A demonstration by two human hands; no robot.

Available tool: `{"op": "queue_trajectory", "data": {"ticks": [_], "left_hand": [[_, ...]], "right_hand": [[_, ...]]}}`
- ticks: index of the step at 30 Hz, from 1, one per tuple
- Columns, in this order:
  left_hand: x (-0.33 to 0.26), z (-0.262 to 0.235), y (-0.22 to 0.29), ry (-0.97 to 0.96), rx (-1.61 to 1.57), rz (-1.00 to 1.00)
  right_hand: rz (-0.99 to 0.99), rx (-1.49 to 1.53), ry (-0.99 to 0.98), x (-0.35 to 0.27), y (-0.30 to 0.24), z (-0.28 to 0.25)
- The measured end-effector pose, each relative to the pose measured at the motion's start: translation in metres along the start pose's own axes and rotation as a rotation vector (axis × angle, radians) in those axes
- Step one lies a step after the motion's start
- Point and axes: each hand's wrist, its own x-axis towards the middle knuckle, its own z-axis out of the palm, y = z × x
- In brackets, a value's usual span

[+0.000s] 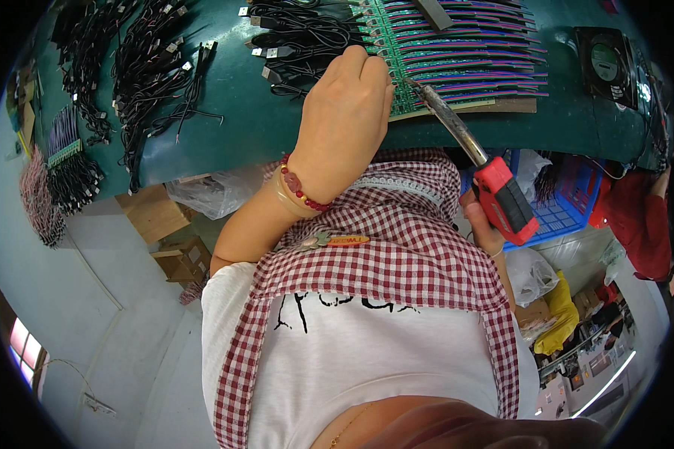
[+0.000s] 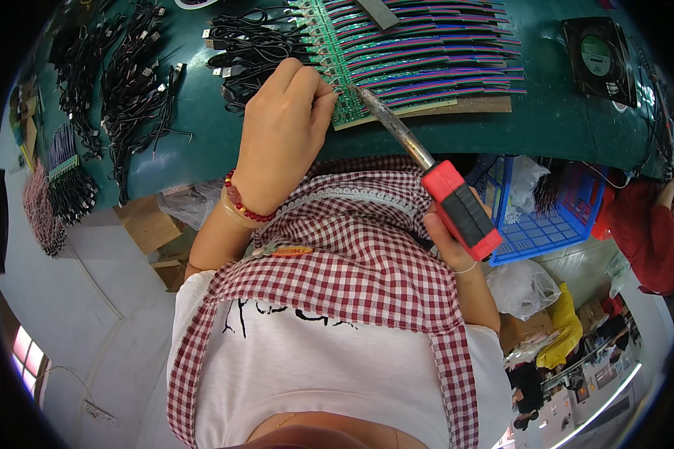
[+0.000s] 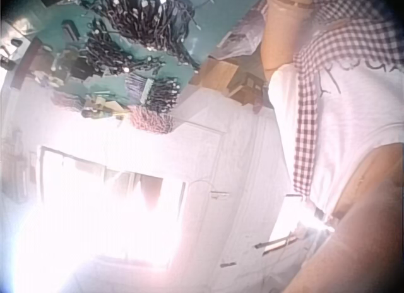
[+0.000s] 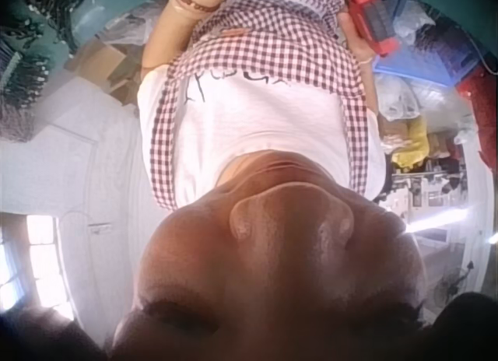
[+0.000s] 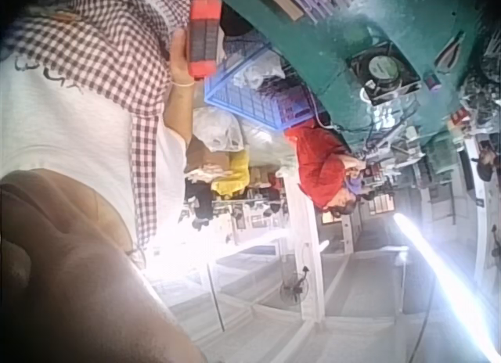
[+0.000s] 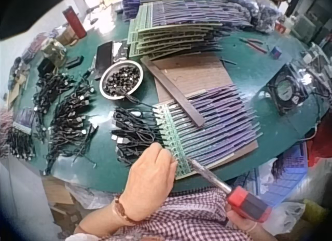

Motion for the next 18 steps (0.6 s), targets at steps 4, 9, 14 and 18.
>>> {"op": "queue_trajectory", "data": {"ticks": [4,9,14,18], "left_hand": [[0.000,0.000,0.001,0.002,-0.006,-0.008],[0.000,-0.001,0.001,0.002,0.004,-0.008],[0.001,-0.002,0.001,-0.017,0.021,-0.023],[0.001,-0.002,0.000,-0.016,0.032,-0.022]], "right_hand": [[-0.013,-0.005,0.013,0.002,-0.002,0.001],[-0.101,-0.068,-0.118,-0.002,0.010,-0.007],[-0.120,-0.052,-0.125,-0.002,0.010,-0.006],[-0.004,0.037,0.009,-0.004,0.004,-0.001]]}}
